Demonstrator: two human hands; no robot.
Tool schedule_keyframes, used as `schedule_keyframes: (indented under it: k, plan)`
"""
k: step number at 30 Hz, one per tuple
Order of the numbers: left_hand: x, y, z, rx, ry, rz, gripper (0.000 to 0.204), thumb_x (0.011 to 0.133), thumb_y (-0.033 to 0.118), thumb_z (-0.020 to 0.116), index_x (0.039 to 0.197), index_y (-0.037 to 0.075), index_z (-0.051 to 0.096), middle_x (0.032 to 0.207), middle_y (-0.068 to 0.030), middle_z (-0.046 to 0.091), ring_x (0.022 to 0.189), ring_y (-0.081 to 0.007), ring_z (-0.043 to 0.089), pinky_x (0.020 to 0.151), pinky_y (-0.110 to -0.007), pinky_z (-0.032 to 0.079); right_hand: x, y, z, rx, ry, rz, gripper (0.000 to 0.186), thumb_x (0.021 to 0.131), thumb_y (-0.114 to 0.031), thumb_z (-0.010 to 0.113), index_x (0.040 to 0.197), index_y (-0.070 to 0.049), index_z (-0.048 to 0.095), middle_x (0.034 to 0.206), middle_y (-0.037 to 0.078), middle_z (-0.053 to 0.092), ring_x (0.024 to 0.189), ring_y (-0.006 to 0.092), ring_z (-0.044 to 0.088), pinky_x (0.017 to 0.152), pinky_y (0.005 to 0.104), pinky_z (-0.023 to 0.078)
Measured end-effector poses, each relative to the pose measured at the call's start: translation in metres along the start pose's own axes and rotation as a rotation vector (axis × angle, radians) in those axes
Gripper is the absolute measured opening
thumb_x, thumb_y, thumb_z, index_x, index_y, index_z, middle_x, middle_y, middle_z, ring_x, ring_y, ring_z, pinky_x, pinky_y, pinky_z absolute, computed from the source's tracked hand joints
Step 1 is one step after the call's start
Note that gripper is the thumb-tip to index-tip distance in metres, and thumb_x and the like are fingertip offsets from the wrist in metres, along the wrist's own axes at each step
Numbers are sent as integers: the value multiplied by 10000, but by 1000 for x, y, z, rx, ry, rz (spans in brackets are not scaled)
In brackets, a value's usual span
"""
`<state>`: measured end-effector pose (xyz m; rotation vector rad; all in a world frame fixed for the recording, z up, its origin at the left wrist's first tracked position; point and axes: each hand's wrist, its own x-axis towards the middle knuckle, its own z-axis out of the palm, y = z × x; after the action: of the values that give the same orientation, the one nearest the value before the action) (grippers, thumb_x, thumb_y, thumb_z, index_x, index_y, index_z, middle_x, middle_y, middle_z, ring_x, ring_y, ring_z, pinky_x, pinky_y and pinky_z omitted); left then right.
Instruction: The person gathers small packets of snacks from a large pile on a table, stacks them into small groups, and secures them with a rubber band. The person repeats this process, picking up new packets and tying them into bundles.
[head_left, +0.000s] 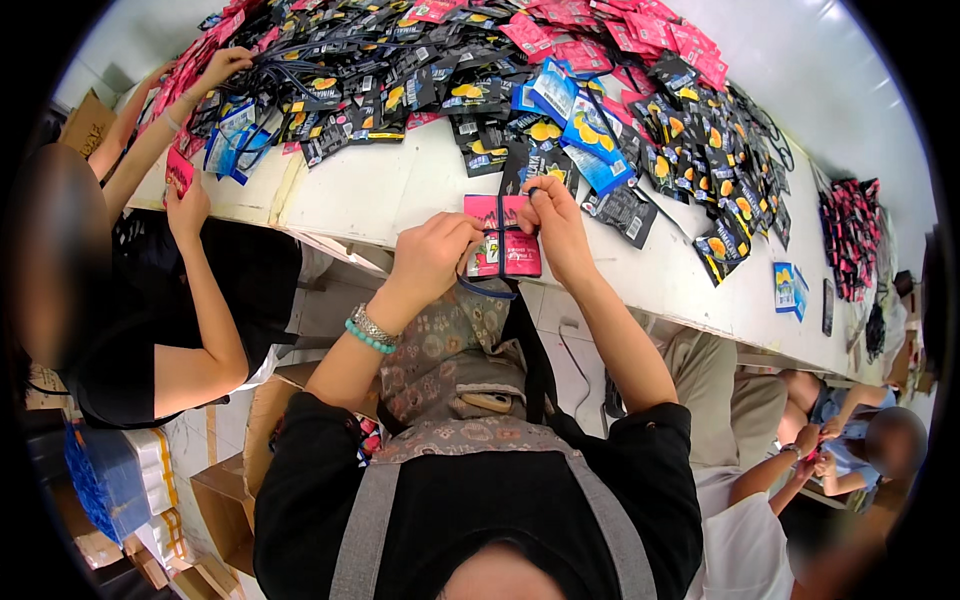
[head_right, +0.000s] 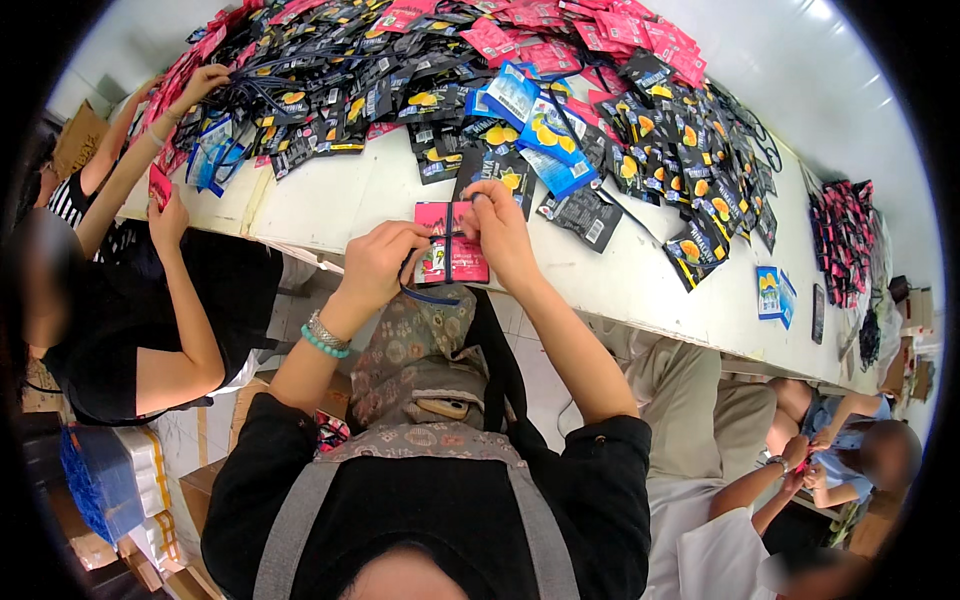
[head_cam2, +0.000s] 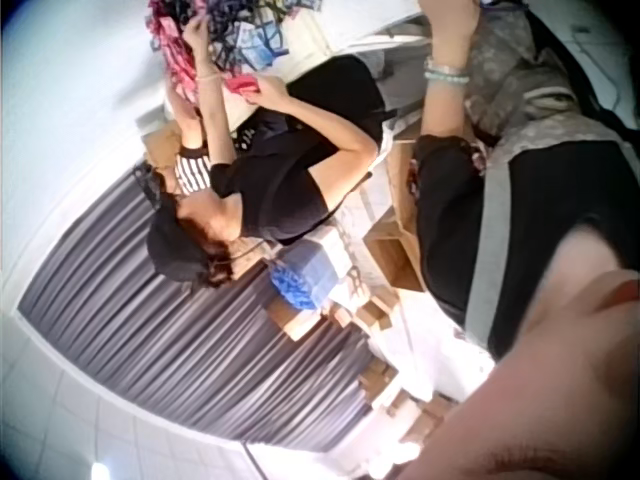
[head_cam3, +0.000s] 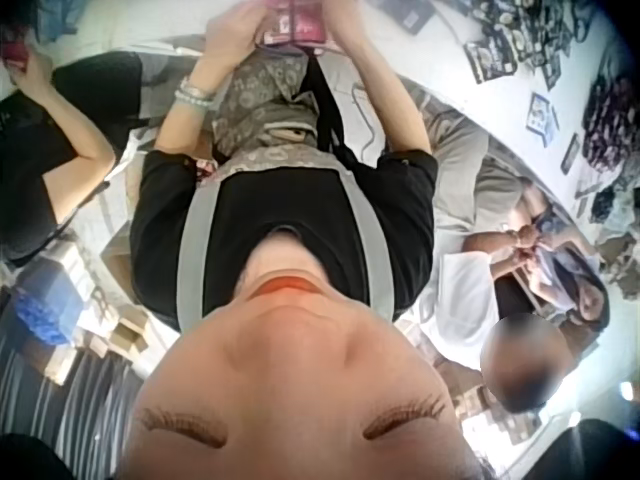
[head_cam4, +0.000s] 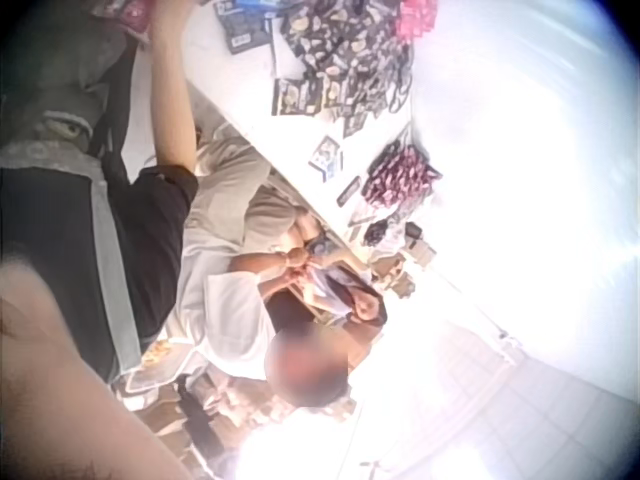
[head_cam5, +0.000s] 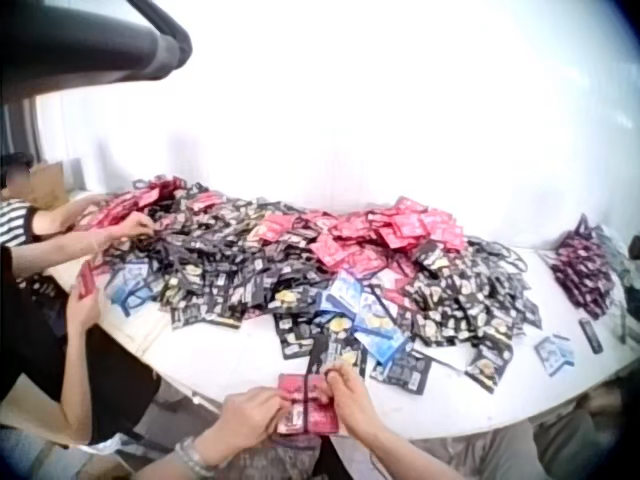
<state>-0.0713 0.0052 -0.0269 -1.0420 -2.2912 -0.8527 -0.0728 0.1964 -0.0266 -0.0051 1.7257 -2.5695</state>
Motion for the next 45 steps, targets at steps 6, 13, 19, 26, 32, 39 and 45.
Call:
schedule_keyframes:
  k: [6, 13, 19, 26, 32, 39, 45]
  plan:
    - [-12, 4, -1, 15, 3, -18, 75, 753, 71, 681, 795, 46, 623, 871, -41, 668, 745, -208, 644, 591, -299, 511, -16, -6, 5, -834, 13, -286, 79, 921, -41, 463, 970, -22, 522, 611, 69, 473, 549, 183, 487, 541, 273, 388]
    - [-16, 4, 6, 99, 118, -15, 67, 771, 77, 651, 773, 51, 590, 853, -30, 647, 738, -194, 638, 549, -299, 502, -33, -7, 12, -1489, -253, -845, 106, 765, -59, 584, 866, -29, 597, 718, 91, 528, 737, 247, 574, 874, 460, 398]
    - [-1, -13, 20, 196, 200, -86, 63, 772, 63, 646, 760, 49, 586, 831, -23, 646, 704, -186, 630, 535, -297, 496, -5, -2, 21, -1715, -175, -846, 137, 756, -74, 568, 882, -29, 599, 744, 71, 512, 787, 240, 574, 981, 466, 354]
    - [0, -16, 20, 197, 189, -81, 71, 762, 74, 649, 772, 68, 580, 838, -1, 642, 685, -169, 623, 514, -291, 481, -4, 15, 17, -1697, -17, -803, 122, 749, -96, 604, 850, -29, 590, 750, 79, 493, 807, 238, 562, 983, 522, 358]
    - [-1, -11, -9, -2, -146, -211, 211, 739, -4, 637, 942, 56, 638, 989, -56, 654, 836, -216, 641, 676, -304, 514, -13, 9, 21, -1604, -2, -750, 201, 729, -97, 635, 916, -27, 615, 819, 86, 497, 858, 254, 552, 957, 526, 388]
    - [11, -29, -45, -819, -410, -655, 408, 831, 69, 557, 1236, 29, 535, 1213, -102, 598, 989, -190, 611, 874, -299, 470, -16, 13, 19, -1585, -7, -772, 242, 724, -71, 634, 949, 14, 612, 826, 106, 494, 851, 274, 537, 920, 510, 421]
    - [19, -25, -6, -211, -417, -754, 271, 811, 246, 627, 938, 9, 660, 707, -66, 660, 611, -163, 599, 604, -313, 474, -13, 14, 17, -1478, -23, -786, 201, 716, -60, 638, 894, 23, 598, 794, 114, 488, 805, 280, 524, 810, 438, 451]
